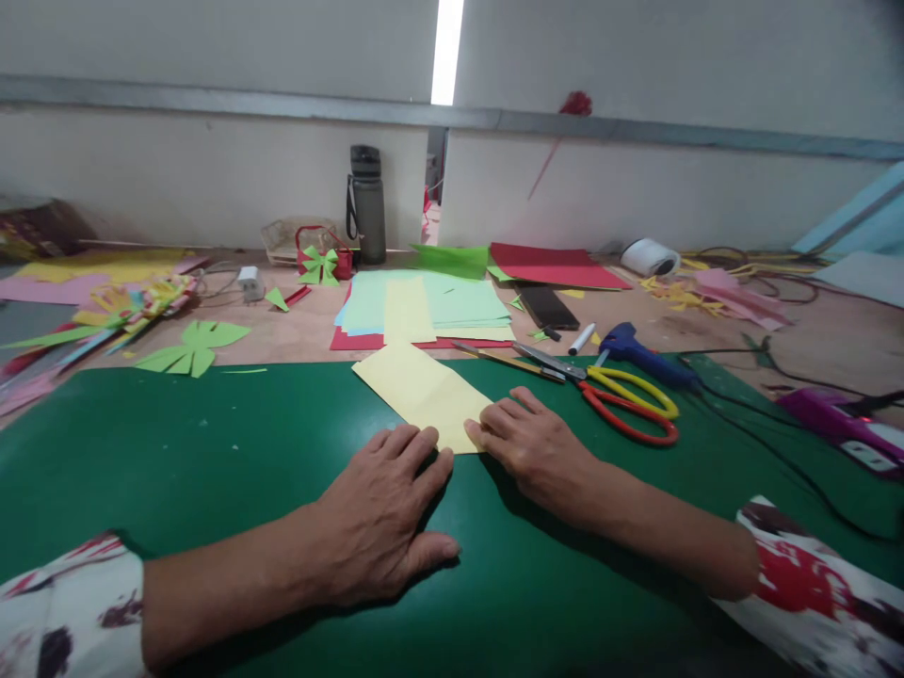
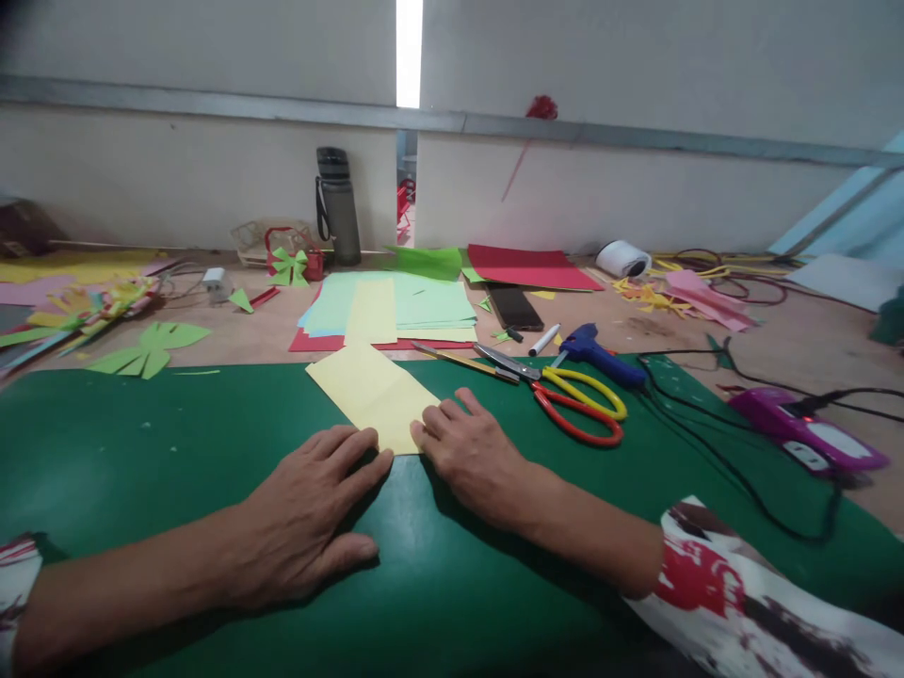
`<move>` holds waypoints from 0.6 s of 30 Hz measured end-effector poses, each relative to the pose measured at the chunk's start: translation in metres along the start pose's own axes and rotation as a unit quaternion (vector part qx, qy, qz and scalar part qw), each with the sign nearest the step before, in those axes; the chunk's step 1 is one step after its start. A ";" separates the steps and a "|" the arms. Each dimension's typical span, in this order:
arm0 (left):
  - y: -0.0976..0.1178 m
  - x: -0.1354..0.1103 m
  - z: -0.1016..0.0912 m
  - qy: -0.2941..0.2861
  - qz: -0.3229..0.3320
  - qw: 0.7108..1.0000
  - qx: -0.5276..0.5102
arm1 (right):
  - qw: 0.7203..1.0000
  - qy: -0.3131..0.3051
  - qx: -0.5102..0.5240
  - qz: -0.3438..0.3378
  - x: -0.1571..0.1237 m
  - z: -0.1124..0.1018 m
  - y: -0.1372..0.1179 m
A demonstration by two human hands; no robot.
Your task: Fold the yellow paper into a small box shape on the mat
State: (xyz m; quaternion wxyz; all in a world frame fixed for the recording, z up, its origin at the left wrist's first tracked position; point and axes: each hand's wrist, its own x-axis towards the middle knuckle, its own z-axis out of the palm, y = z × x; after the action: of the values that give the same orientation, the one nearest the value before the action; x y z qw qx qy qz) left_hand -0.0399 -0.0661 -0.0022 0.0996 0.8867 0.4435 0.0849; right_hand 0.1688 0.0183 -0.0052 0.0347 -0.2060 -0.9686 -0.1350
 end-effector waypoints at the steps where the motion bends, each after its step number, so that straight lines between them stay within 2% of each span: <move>1: 0.000 0.001 -0.001 -0.005 -0.001 1.000 0.006 | 1.000 -0.007 0.014 0.006 0.000 -0.002 0.001; 4: 0.001 0.001 -0.002 -0.009 -0.001 1.000 0.015 | 0.989 0.006 0.116 0.087 0.005 -0.014 0.004; 6: 0.001 0.001 -0.002 -0.009 0.002 1.000 0.020 | 0.954 0.003 0.238 0.181 0.013 -0.022 0.004; 7: 0.001 0.001 -0.001 -0.009 0.003 1.000 0.021 | 0.926 -0.032 0.307 0.217 0.018 -0.025 0.003; 9: 0.000 0.001 0.000 -0.010 0.007 1.000 0.023 | 0.842 -0.174 0.434 0.268 0.031 -0.028 0.001; 10: 0.000 0.001 0.000 -0.012 0.010 1.000 0.024 | 0.809 -0.225 0.460 0.288 0.037 -0.027 0.001; 11: -0.001 0.002 0.001 -0.015 0.012 1.000 0.024 | 0.788 -0.263 0.463 0.308 0.043 -0.026 0.001; 13: -0.001 0.002 0.001 -0.017 0.014 0.999 0.026 | 0.769 -0.302 0.453 0.336 0.053 -0.023 0.003; 18: -0.001 0.001 0.002 -0.017 0.012 0.999 0.029 | 0.754 -0.326 0.447 0.354 0.059 -0.021 0.008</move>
State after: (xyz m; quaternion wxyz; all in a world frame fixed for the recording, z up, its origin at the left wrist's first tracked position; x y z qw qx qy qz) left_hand -0.0396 -0.0650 -0.0046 0.0802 0.8957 0.4335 0.0576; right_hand 0.1187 0.0421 0.0241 -0.1494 -0.5268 -0.7289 0.4109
